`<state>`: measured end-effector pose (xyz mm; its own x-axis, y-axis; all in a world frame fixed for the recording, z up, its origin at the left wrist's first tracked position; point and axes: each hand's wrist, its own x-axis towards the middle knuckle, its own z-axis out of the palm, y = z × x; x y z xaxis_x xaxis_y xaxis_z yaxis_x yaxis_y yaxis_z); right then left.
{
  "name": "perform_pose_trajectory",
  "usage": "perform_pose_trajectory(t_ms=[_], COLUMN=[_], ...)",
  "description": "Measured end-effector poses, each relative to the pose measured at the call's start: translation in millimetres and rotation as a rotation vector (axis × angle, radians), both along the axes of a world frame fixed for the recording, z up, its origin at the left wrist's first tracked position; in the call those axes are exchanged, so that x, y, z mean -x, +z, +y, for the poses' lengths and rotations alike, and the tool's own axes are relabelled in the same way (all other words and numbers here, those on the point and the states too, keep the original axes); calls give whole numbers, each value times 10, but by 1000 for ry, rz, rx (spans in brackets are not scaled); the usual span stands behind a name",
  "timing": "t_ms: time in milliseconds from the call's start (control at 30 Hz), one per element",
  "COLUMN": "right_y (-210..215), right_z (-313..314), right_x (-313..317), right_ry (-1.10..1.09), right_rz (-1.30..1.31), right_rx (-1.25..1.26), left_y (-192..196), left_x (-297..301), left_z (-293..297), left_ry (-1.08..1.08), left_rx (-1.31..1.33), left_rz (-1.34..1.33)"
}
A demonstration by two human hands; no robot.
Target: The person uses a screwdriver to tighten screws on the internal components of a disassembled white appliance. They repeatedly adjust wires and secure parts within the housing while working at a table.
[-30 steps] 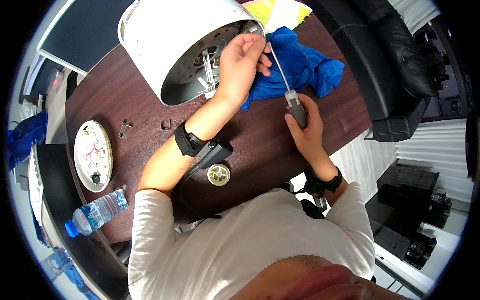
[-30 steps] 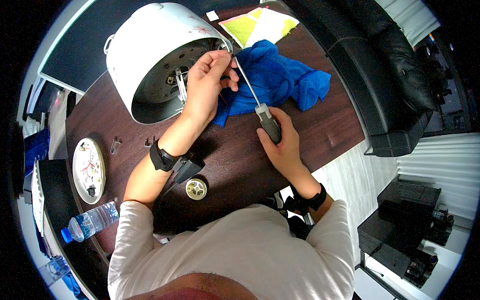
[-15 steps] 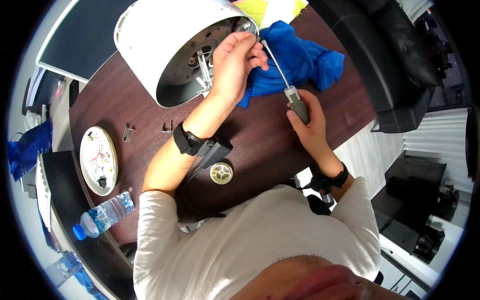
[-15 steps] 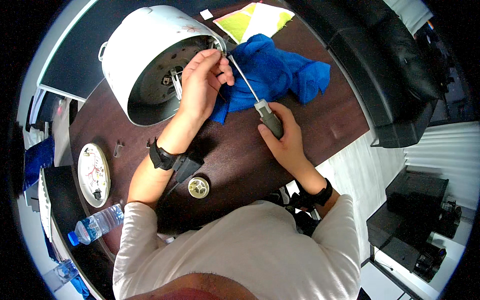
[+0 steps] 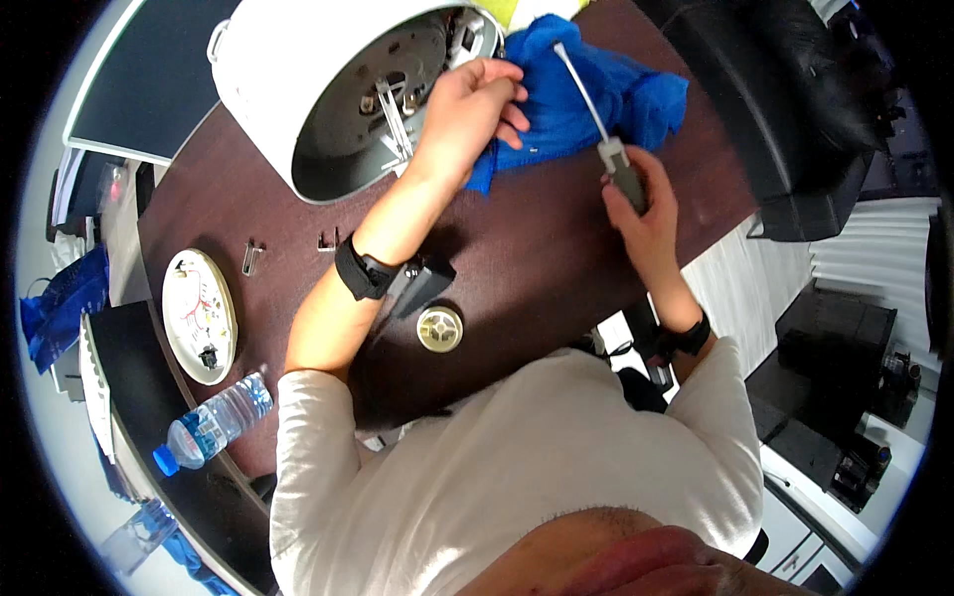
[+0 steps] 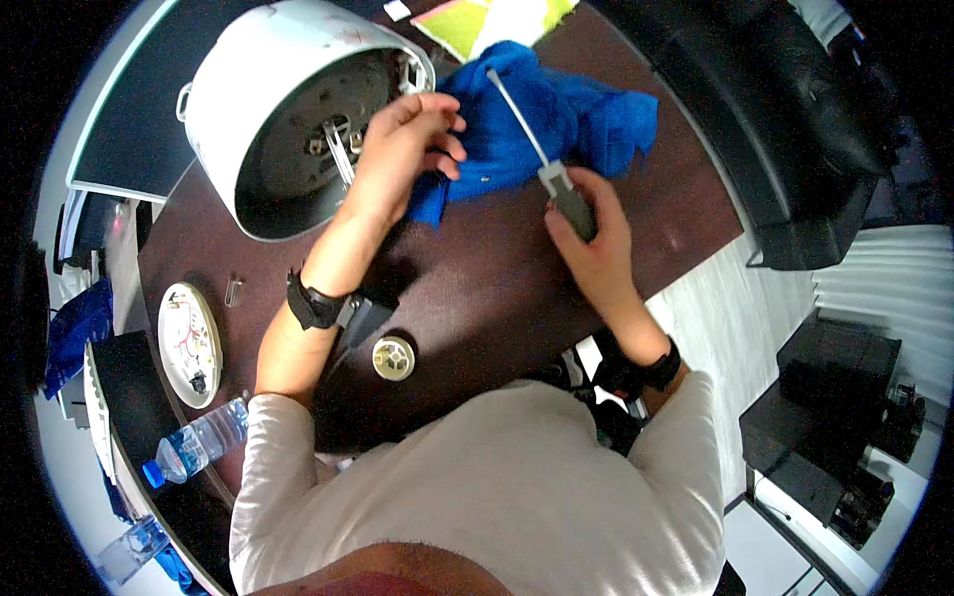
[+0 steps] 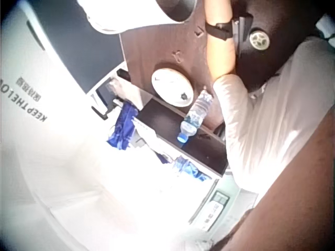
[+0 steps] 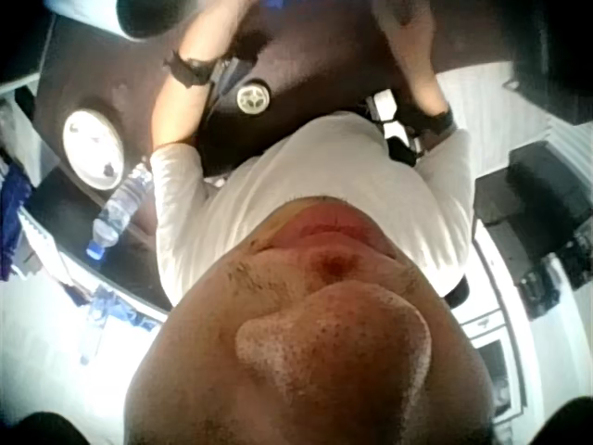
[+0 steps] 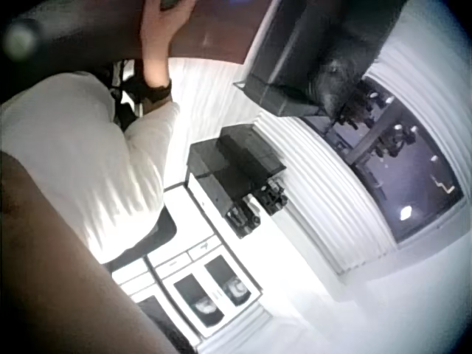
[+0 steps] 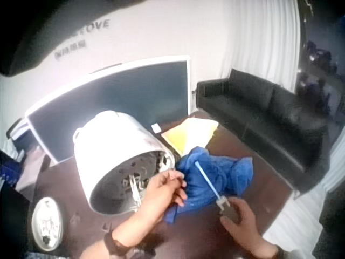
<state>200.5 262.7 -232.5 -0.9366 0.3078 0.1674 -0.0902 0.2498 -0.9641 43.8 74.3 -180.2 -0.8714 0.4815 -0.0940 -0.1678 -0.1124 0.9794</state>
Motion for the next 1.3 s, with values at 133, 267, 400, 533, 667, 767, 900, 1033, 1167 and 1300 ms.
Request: perform_pose_trajectory(t_ms=[133, 267, 400, 533, 667, 767, 900, 1033, 1167, 1300], right_y=[17, 54, 65, 9, -80, -105, -39, 77, 112, 106], right_z=[98, 111, 72, 7, -38, -18, 41, 113, 155, 140], right_x=[38, 102, 188, 176, 157, 189, 166, 115, 136, 204], right_ry=[24, 72, 77, 105, 134, 58, 47, 52, 96, 140], right_rz=[-13, -103, -91, -79, -15, -36, 53, -2, -73, 5], right_rx=[125, 179, 154, 137, 216, 4, -309, -513, -595, -751], left_y=[4, -37, -15, 57, 9, -112, -235, -244, -180, -78], left_x=[1, -71, -242, -483, -611, -558, -461, -449, -411, -305], left_z=[-91, -160, -206, -285, -254, -171, -162, -200, -207, -220], left_ry=[-137, -414, -576, -716, -654, -599, -654, -680, -643, -459], left_rx=[471, 692, 737, 777, 761, 832, 797, 784, 708, 529], left_rz=[513, 720, 863, 842, 885, 830, 852, 940, 937, 892])
